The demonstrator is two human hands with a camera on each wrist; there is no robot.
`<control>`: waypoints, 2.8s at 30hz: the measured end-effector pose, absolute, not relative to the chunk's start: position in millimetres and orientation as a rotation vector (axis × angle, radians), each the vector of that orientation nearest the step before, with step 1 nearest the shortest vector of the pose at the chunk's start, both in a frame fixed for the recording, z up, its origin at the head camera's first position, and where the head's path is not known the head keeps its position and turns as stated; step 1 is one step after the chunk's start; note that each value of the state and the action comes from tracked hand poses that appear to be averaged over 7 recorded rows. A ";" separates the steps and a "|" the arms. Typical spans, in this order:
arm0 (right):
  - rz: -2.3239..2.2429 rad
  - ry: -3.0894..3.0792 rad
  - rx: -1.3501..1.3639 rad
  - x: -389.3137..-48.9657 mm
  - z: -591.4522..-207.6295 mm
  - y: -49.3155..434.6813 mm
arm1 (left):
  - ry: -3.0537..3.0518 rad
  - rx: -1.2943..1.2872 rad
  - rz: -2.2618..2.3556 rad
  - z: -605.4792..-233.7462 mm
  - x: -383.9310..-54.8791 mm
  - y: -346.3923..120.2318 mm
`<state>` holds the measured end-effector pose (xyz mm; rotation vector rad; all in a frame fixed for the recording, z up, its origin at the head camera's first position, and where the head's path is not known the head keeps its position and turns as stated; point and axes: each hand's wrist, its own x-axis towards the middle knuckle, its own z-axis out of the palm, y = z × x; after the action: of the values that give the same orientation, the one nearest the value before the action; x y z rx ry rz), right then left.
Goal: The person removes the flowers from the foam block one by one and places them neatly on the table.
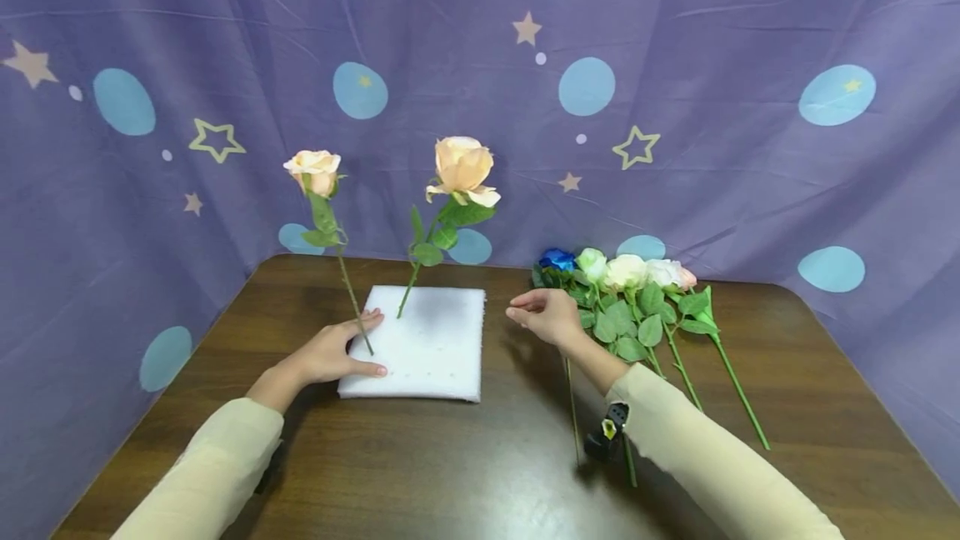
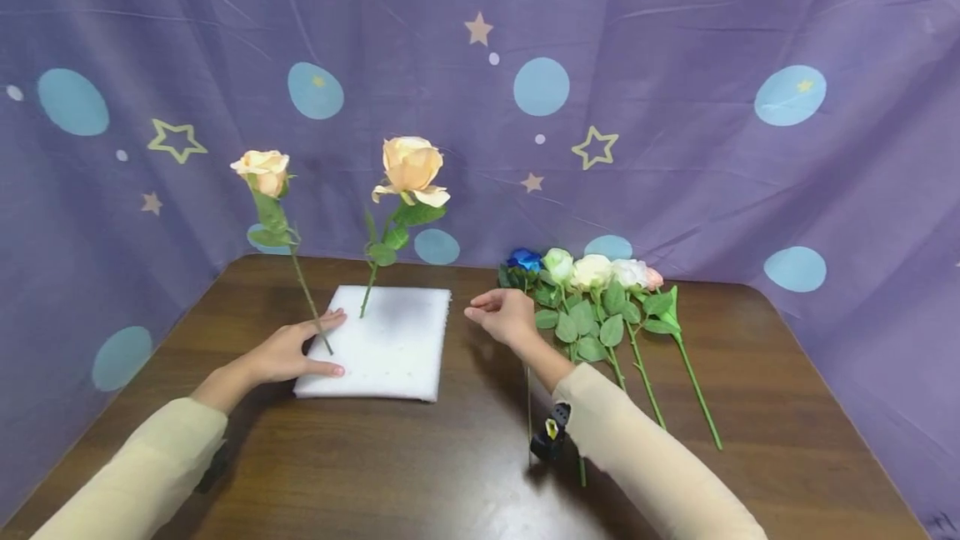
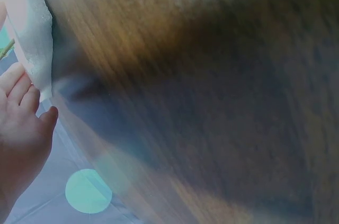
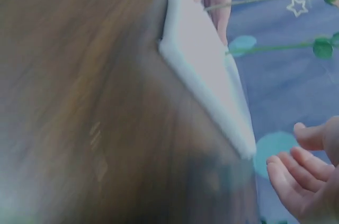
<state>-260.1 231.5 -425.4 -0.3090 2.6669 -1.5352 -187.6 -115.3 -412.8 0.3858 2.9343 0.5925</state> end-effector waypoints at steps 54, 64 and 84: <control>-2.160 2.412 -0.359 -256.0 -404.6 109.7 | 2.931 0.393 0.587 -419.8 -192.6 -109.4; -2.541 1.921 -0.545 -259.4 -388.6 112.9 | 2.912 0.412 0.585 -413.9 -196.0 -104.5; -2.523 1.753 -0.437 -245.3 -377.3 150.8 | 2.924 0.367 0.562 -411.6 -190.2 -113.2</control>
<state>-245.3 150.8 -377.3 -0.4375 1.7525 -2.5232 -190.2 -113.2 -411.6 0.3668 2.9240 0.5622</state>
